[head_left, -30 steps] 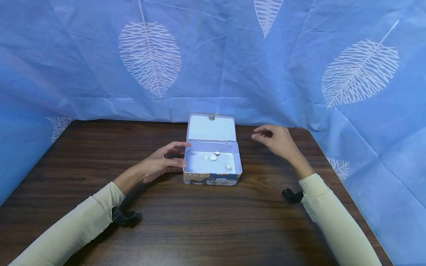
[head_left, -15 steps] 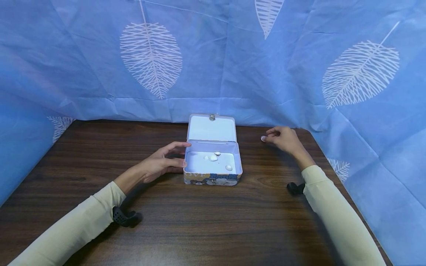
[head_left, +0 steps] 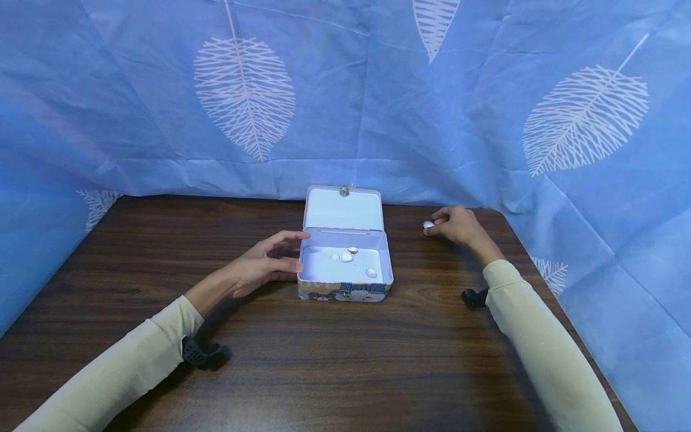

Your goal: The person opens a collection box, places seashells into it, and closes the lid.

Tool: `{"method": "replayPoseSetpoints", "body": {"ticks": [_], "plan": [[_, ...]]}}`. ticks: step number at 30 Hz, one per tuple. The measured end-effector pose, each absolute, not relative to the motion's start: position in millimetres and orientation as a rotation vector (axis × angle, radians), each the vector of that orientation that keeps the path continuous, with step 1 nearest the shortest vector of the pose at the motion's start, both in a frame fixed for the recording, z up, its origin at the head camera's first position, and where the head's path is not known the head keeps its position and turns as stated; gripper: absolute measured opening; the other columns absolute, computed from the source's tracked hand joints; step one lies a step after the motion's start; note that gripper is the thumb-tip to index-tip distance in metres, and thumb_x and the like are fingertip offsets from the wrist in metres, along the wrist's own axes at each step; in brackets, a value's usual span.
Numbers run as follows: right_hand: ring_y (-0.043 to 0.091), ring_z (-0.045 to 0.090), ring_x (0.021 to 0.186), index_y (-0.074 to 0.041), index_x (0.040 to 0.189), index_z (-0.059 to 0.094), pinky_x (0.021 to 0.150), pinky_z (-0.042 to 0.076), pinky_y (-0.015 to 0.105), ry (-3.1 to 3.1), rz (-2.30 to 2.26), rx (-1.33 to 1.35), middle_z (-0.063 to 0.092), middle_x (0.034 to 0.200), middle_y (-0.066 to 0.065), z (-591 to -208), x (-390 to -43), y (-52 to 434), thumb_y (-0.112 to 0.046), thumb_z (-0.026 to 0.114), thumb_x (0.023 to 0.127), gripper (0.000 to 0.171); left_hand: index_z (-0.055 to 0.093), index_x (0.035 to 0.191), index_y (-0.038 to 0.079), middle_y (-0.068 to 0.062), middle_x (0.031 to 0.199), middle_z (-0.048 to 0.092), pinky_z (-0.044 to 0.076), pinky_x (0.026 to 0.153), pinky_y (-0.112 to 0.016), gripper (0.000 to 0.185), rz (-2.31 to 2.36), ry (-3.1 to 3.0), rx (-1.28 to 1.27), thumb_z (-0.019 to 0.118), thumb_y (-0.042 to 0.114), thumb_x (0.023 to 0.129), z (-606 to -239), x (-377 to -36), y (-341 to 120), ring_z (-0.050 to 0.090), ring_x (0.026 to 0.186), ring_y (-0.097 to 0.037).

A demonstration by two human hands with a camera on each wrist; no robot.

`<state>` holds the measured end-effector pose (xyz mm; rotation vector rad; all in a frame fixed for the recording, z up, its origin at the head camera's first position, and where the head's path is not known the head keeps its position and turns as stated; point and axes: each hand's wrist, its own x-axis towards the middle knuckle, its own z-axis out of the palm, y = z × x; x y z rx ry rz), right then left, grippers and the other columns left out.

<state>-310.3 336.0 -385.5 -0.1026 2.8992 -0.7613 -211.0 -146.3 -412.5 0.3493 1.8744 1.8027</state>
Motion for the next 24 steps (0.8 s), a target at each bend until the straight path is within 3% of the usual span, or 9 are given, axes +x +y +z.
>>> {"method": "replayPoseSetpoints", "body": {"ticks": [9, 15, 24], "plan": [[0.042, 0.065, 0.129, 0.000, 0.148, 0.069, 0.115, 0.053, 0.061, 2.865, -0.809, -0.049, 0.072, 0.143, 0.025, -391.1, -313.1, 336.9, -0.035, 0.083, 0.103, 0.059, 0.043, 0.173, 0.020, -0.019, 0.180, 0.028, 0.057, 0.122, -0.053, 0.080, 1.800, 1.880, 0.356, 0.080, 0.013, 0.103, -413.4, -210.1, -146.3, 0.040, 0.163, -0.046], [0.041, 0.065, 0.129, -0.003, 0.141, 0.074, 0.118, 0.051, 0.063, 2.869, -0.840, -0.038, 0.074, 0.140, 0.024, -393.8, -313.3, 336.4, -0.036, 0.083, 0.103, 0.051, 0.044, 0.172, 0.021, -0.018, 0.180, 0.028, 0.056, 0.123, -0.053, 0.079, 1.797, 1.882, 0.355, 0.080, 0.013, 0.103, -413.4, -209.7, -147.4, 0.039, 0.164, -0.046], [0.042, 0.065, 0.127, -0.002, 0.134, 0.077, 0.114, 0.053, 0.063, 2.895, -0.775, -0.077, 0.073, 0.139, 0.025, -392.0, -312.0, 335.5, -0.035, 0.080, 0.105, 0.045, 0.043, 0.173, 0.019, -0.019, 0.180, 0.027, 0.056, 0.122, -0.053, 0.079, 1.804, 1.878, 0.364, 0.079, 0.012, 0.103, -414.0, -210.8, -146.2, 0.039, 0.164, -0.046]]}}
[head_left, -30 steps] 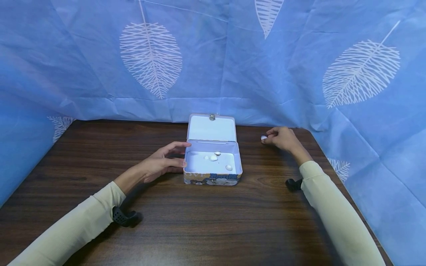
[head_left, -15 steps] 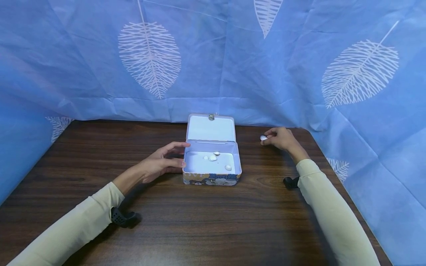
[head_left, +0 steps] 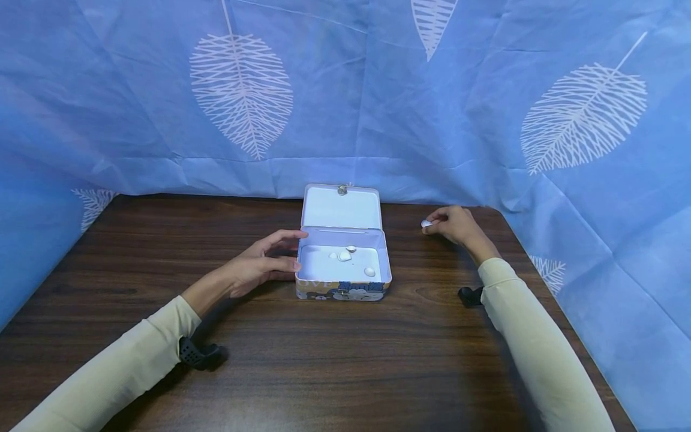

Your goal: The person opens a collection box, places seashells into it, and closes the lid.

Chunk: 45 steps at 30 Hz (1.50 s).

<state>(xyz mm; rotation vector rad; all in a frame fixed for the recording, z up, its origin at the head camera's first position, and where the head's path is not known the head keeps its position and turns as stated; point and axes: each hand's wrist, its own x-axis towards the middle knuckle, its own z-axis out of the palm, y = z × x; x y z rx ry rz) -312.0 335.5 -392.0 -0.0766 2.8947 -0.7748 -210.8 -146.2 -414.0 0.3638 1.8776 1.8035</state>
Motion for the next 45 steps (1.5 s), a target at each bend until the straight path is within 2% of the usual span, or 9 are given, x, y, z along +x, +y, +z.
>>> {"method": "replayPoseSetpoints", "body": {"ticks": [9, 19, 24, 31, 45], "plan": [[0.039, 0.069, 0.116, 0.001, 0.129, 0.079, 0.104, 0.057, 0.059, 2.954, -0.719, -0.160, 0.079, 0.129, 0.024, -390, -306, 336, -0.030, 0.077, 0.106, 0.039, 0.043, 0.173, 0.021, -0.019, 0.179, 0.028, 0.056, 0.123, -0.053, 0.079, 1.798, 1.875, 0.362, 0.079, 0.013, 0.103, -414, -212, -144, 0.040, 0.163, -0.046], [0.040, 0.072, 0.116, -0.003, 0.130, 0.080, 0.103, 0.058, 0.059, 2.993, -0.770, -0.171, 0.080, 0.127, 0.022, -385, -294, 333, -0.040, 0.080, 0.104, 0.045, 0.042, 0.173, 0.019, -0.019, 0.179, 0.028, 0.057, 0.122, -0.052, 0.080, 1.796, 1.877, 0.351, 0.079, 0.013, 0.103, -412, -212, -146, 0.040, 0.163, -0.046], [0.035, 0.073, 0.112, -0.006, 0.129, 0.082, 0.096, 0.059, 0.051, 2.997, -0.786, -0.194, 0.081, 0.125, 0.018, -381, -286, 327, -0.042, 0.080, 0.104, 0.043, 0.043, 0.173, 0.021, -0.018, 0.180, 0.028, 0.056, 0.123, -0.054, 0.078, 1.793, 1.879, 0.346, 0.078, 0.013, 0.104, -412, -210, -147, 0.039, 0.164, -0.046], [0.031, 0.076, 0.103, -0.005, 0.130, 0.082, 0.081, 0.057, 0.034, 2.997, -0.823, -0.278, 0.083, 0.118, 0.016, -373, -270, 312, -0.039, 0.081, 0.104, 0.043, 0.043, 0.173, 0.021, -0.019, 0.180, 0.027, 0.055, 0.123, -0.053, 0.079, 1.795, 1.870, 0.332, 0.078, 0.012, 0.103, -413, -209, -146, 0.039, 0.164, -0.046], [0.024, 0.078, 0.098, -0.007, 0.128, 0.084, 0.084, 0.060, 0.034, 3.010, -0.941, -0.406, 0.083, 0.111, 0.011, -357, -243, 278, -0.036, 0.085, 0.102, 0.038, 0.043, 0.173, 0.022, -0.019, 0.180, 0.027, 0.054, 0.124, -0.057, 0.078, 1.793, 1.874, 0.332, 0.078, 0.013, 0.104, -412, -210, -146, 0.038, 0.164, -0.047]]}}
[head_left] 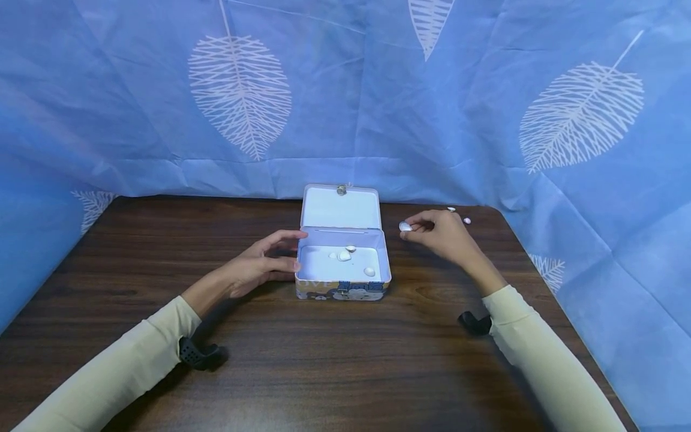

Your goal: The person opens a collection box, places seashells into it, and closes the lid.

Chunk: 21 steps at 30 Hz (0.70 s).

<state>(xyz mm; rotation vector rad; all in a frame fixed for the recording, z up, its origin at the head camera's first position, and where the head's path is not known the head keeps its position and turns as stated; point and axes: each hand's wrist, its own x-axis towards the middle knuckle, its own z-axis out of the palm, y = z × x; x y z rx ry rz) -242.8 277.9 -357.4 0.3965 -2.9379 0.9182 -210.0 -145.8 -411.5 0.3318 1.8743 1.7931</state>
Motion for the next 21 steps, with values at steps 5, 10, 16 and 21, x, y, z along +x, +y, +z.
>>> {"method": "replayPoseSetpoints", "body": {"ticks": [5, 10, 16, 21], "plan": [[0.024, 0.077, 0.098, -0.008, 0.128, 0.084, 0.084, 0.060, 0.031, -2.894, 0.929, 0.436, 0.083, 0.110, 0.011, -353, -232, 263, -0.034, 0.086, 0.102, 0.037, 0.043, 0.173, 0.021, -0.019, 0.179, 0.028, 0.056, 0.123, -0.055, 0.078, 1.796, 1.871, 0.349, 0.077, 0.012, 0.104, -413, -211, -146, 0.040, 0.163, -0.047], [0.022, 0.075, 0.099, -0.007, 0.128, 0.084, 0.085, 0.061, 0.031, -2.867, 0.990, 0.493, 0.081, 0.112, 0.010, -348, -222, 248, -0.030, 0.086, 0.102, 0.034, 0.043, 0.173, 0.022, -0.019, 0.179, 0.028, 0.055, 0.124, -0.056, 0.079, 1.799, 1.868, 0.349, 0.079, 0.013, 0.103, -412, -211, -146, 0.041, 0.162, -0.047], [0.020, 0.073, 0.098, -0.007, 0.125, 0.085, 0.084, 0.061, 0.029, -2.841, 1.038, 0.584, 0.079, 0.111, 0.009, -345, -214, 228, -0.025, 0.086, 0.101, 0.030, 0.043, 0.173, 0.021, -0.020, 0.178, 0.028, 0.055, 0.124, -0.056, 0.080, 1.798, 1.868, 0.347, 0.080, 0.013, 0.103, -413, -212, -146, 0.042, 0.162, -0.047], [0.020, 0.072, 0.097, -0.006, 0.124, 0.085, 0.085, 0.062, 0.030, -2.829, 1.069, 0.652, 0.078, 0.110, 0.008, -347, -210, 215, -0.023, 0.089, 0.099, 0.030, 0.042, 0.174, 0.021, -0.019, 0.179, 0.027, 0.055, 0.124, -0.056, 0.080, 1.793, 1.871, 0.348, 0.079, 0.014, 0.104, -413, -211, -146, 0.040, 0.163, -0.047]]}}
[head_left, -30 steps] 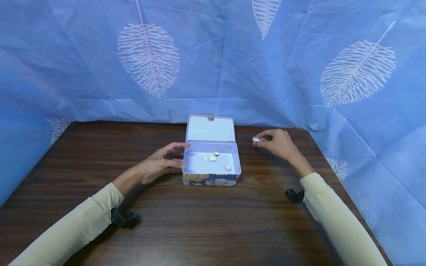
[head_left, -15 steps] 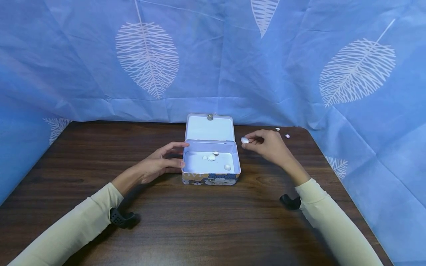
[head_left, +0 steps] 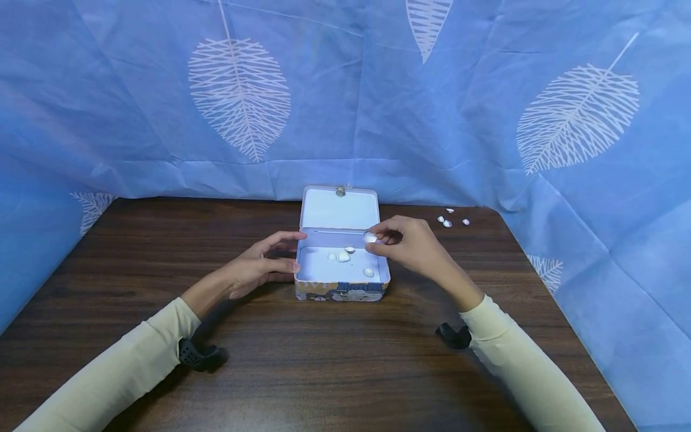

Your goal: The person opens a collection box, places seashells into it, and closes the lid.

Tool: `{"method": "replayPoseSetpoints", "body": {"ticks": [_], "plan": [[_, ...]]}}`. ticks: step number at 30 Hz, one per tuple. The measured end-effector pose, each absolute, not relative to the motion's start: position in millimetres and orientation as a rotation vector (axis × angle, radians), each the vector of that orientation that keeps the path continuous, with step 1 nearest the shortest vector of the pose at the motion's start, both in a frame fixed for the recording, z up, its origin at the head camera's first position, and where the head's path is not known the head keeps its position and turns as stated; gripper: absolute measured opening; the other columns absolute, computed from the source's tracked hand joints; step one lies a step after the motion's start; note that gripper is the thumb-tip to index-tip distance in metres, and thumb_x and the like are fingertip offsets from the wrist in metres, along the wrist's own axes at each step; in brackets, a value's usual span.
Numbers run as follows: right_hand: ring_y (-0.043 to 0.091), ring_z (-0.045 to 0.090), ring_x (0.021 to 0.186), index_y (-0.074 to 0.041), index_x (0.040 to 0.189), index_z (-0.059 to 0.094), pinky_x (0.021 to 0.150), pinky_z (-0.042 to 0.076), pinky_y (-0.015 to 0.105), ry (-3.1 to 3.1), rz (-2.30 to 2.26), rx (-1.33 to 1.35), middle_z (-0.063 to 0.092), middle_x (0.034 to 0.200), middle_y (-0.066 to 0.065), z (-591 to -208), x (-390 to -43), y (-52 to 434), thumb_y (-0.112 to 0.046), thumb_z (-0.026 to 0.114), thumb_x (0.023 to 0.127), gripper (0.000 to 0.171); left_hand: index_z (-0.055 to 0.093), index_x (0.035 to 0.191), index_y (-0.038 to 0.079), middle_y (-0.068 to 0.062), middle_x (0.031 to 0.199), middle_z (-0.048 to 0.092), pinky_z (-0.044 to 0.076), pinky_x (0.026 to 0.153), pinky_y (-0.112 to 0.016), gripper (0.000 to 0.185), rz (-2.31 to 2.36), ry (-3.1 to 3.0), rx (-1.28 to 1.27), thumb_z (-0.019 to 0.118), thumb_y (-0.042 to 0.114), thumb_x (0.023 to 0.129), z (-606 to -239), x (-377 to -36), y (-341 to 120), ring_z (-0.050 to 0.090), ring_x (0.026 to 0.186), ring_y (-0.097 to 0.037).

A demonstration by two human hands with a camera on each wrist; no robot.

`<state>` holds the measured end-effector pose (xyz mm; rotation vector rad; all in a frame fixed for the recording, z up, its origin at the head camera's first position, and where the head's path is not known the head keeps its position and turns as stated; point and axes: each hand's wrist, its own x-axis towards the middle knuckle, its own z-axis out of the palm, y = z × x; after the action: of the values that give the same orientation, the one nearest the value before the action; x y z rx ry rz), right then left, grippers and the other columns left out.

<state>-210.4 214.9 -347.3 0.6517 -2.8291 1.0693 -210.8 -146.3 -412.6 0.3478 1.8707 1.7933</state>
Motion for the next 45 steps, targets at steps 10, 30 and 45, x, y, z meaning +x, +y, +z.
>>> {"method": "replayPoseSetpoints", "body": {"ticks": [10, 30, 45], "plan": [[0.020, 0.072, 0.098, 0.000, 0.129, 0.082, 0.088, 0.063, 0.037, -2.831, 1.071, 0.712, 0.078, 0.112, 0.014, -357, -210, 203, -0.021, 0.089, 0.099, 0.037, 0.043, 0.173, 0.022, -0.019, 0.179, 0.027, 0.057, 0.122, -0.052, 0.079, 1.798, 1.862, 0.358, 0.079, 0.014, 0.104, -415, -211, -146, 0.040, 0.163, -0.047], [0.019, 0.073, 0.097, -0.005, 0.123, 0.085, 0.082, 0.060, 0.022, -2.805, 1.063, 0.576, 0.080, 0.109, 0.007, -348, -215, 230, -0.024, 0.086, 0.102, 0.028, 0.043, 0.173, 0.022, -0.019, 0.180, 0.026, 0.057, 0.122, -0.053, 0.079, 1.802, 1.865, 0.344, 0.079, 0.013, 0.104, -413, -210, -147, 0.042, 0.162, -0.047], [0.023, 0.077, 0.098, -0.009, 0.129, 0.084, 0.083, 0.059, 0.027, -2.853, 0.915, 0.406, 0.084, 0.111, 0.009, -351, -235, 290, -0.041, 0.081, 0.106, 0.039, 0.043, 0.173, 0.021, -0.020, 0.179, 0.027, 0.057, 0.122, -0.052, 0.078, 1.797, 1.872, 0.339, 0.078, 0.013, 0.104, -413, -210, -145, 0.041, 0.162, -0.047]]}}
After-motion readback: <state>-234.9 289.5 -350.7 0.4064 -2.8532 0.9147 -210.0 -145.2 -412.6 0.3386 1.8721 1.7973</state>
